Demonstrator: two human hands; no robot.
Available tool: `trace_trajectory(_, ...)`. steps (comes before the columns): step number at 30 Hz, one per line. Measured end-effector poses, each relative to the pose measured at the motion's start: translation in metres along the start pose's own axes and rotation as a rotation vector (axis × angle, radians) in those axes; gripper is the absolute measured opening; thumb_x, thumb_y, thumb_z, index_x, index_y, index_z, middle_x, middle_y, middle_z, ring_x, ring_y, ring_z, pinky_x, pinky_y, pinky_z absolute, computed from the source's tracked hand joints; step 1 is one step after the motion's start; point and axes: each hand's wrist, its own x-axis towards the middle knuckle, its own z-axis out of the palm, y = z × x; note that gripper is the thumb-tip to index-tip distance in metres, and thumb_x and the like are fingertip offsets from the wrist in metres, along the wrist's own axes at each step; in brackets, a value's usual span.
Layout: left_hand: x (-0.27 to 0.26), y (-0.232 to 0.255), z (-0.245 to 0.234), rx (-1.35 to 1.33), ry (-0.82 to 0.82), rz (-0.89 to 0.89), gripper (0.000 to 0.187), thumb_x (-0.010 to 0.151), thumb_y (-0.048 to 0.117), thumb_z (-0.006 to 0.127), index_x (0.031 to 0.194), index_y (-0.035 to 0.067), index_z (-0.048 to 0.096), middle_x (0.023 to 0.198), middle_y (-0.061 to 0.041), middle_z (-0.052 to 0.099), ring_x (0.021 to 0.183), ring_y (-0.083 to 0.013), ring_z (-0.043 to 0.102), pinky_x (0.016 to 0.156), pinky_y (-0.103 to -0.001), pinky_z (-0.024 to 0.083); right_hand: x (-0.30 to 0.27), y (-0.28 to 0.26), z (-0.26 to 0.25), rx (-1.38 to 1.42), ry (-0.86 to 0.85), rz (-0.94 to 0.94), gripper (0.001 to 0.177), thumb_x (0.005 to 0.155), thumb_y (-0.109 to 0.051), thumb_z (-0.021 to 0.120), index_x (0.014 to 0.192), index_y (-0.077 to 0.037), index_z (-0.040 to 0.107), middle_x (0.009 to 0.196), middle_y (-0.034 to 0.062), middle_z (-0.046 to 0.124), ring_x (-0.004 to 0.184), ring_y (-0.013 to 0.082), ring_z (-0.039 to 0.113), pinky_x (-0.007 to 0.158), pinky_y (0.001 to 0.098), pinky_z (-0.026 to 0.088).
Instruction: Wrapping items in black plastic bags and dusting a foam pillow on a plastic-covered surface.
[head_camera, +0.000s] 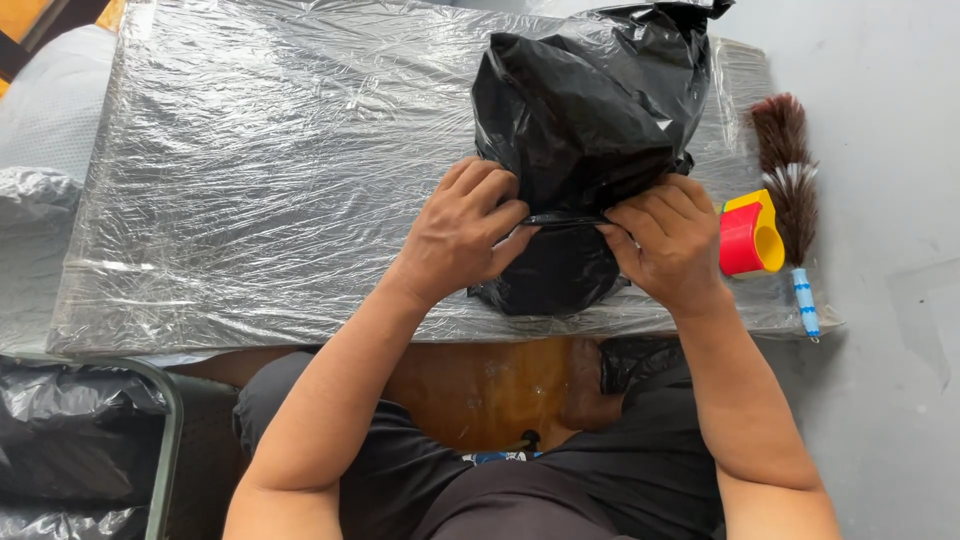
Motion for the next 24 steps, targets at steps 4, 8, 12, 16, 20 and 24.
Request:
trace_trajectory(4,-0.005,-0.003,0.002,0.051,-0.029,-0.009,0.016,0.092,0.018,0.072,0.084,0.008,0.063,0.073,-0.006,0.057,0.077,-0.0273,0.066,0.090,-0.042,0.056,0.004,-0.004,-0.005,0.108,-0.044,0.073,0.026,0.104,-0.025,0.072,0.086,-0.006,0.069,0.072,0.0071,0.064,0.066,0.0294,0.062,0.068,0.0415,0.053)
trace_trajectory(8,-0.007,-0.003,0.004,0.022,-0.030,-0.033,0.021,0.097,0.023,0.067,0.082,0.009,0.061,0.066,-0.005,0.055,0.070,-0.0255,0.066,0.093,-0.041,0.055,0.015,-0.002,-0.016,0.148,-0.059,-0.002,0.029,0.103,-0.030,0.071,0.082,-0.010,0.070,0.070,0.0043,0.063,0.067,0.0276,0.060,0.084,0.0435,0.047)
trace_trajectory(12,-0.010,-0.008,0.004,0.067,0.004,0.013,0.026,0.100,0.028,0.064,0.081,0.011,0.059,0.063,-0.004,0.054,0.075,-0.0228,0.065,0.107,-0.044,0.045,0.027,-0.002,-0.026,0.082,-0.074,-0.029,0.030,0.104,-0.036,0.070,0.086,-0.012,0.073,0.085,0.0043,0.067,0.085,0.0279,0.062,0.094,0.0460,0.040)
trace_trajectory(16,-0.007,-0.006,0.005,0.183,0.026,0.023,0.031,0.093,0.036,0.077,0.077,0.013,0.062,0.073,-0.004,0.061,0.097,-0.0247,0.065,0.108,-0.051,0.040,0.016,0.009,-0.023,0.043,-0.071,-0.014,0.029,0.102,-0.033,0.075,0.086,-0.010,0.069,0.097,0.0061,0.065,0.096,0.0313,0.060,0.094,0.0485,0.040)
trace_trajectory(20,-0.007,-0.012,0.001,0.184,0.046,-0.009,0.041,0.088,0.044,0.083,0.071,0.012,0.062,0.078,-0.004,0.060,0.100,-0.0260,0.063,0.109,-0.051,0.037,0.008,0.015,-0.020,0.032,-0.064,-0.002,0.035,0.101,-0.037,0.077,0.082,-0.008,0.068,0.089,0.0066,0.065,0.093,0.0304,0.063,0.099,0.0512,0.039)
trace_trajectory(24,-0.006,-0.016,0.000,0.075,0.073,0.031,0.039,0.092,0.035,0.081,0.075,0.008,0.059,0.069,-0.006,0.056,0.091,-0.0276,0.067,0.109,-0.051,0.044,0.008,0.013,-0.023,0.093,-0.072,0.029,0.037,0.101,-0.033,0.078,0.078,-0.007,0.065,0.076,0.0064,0.065,0.078,0.0295,0.064,0.096,0.0489,0.044)
